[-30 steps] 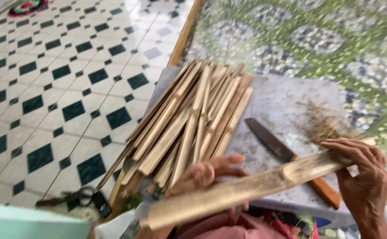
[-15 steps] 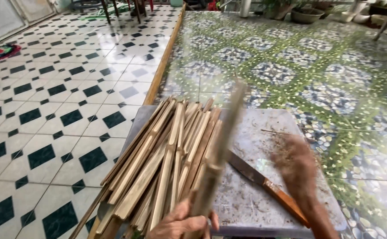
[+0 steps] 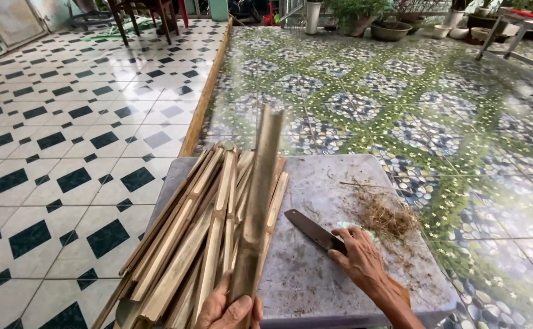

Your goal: Shaving the inner surface of split bamboo strips using a large knife to prepare them for weaving or construction.

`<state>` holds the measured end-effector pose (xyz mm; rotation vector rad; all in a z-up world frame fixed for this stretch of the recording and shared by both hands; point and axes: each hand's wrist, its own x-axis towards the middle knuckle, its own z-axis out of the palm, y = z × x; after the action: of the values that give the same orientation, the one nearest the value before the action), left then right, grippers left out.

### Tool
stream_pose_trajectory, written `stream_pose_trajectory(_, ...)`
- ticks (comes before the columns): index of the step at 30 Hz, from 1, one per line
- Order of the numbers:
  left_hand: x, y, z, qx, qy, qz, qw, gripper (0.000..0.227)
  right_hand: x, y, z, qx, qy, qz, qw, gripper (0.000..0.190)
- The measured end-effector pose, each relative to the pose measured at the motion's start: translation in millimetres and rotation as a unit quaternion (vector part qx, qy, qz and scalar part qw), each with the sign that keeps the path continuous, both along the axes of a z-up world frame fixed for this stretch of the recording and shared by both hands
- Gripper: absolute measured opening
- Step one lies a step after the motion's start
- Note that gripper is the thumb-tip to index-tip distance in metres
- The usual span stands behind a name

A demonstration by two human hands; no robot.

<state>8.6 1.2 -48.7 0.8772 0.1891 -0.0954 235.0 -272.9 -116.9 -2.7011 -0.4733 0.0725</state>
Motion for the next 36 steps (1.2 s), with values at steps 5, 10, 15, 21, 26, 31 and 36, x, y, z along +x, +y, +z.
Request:
stream_pose_trajectory(5,-0.5,-8.5,14.5,0.07,-0.016,-0.033,0.997,0.029,14.6,2.5,-18.2,0.015,-0.016,0.025,0.999,0.05)
stream_pose_trajectory(10,-7.1,-11.7,53.7,0.072,0.125,-0.031,0.989,0.027,6.1,-5.0,1.7,0.038,-0.018,0.047,0.998,0.038)
stream_pose_trajectory(15,-7.3,-4.4,25.6,0.084,-0.023,-0.008,0.996,0.028,-36.7,-0.5,80.0,0.223,0.151,-0.043,0.962,0.039)
stream_pose_trajectory(21,-11.9,-8.3,35.2,0.054,-0.086,-0.047,0.994,0.037,-75.7,8.2,108.3,0.292,0.148,0.052,0.944,0.018)
stream_pose_trajectory(26,-8.6,-2.7,17.6,0.034,-0.138,-0.072,0.987,0.049,-102.8,20.2,119.9,0.29,0.225,0.077,0.927,0.053)
stream_pose_trajectory(31,5.2,-4.2,6.1,-0.014,-0.133,-0.085,0.987,0.043,-102.5,19.6,104.5,0.293,0.213,0.097,0.927,0.065)
stream_pose_trajectory(36,30.6,-19.4,-18.2,-0.061,-0.065,-0.147,0.985,0.043,-109.5,6.3,105.3,0.403,0.284,-0.04,0.869,0.046)
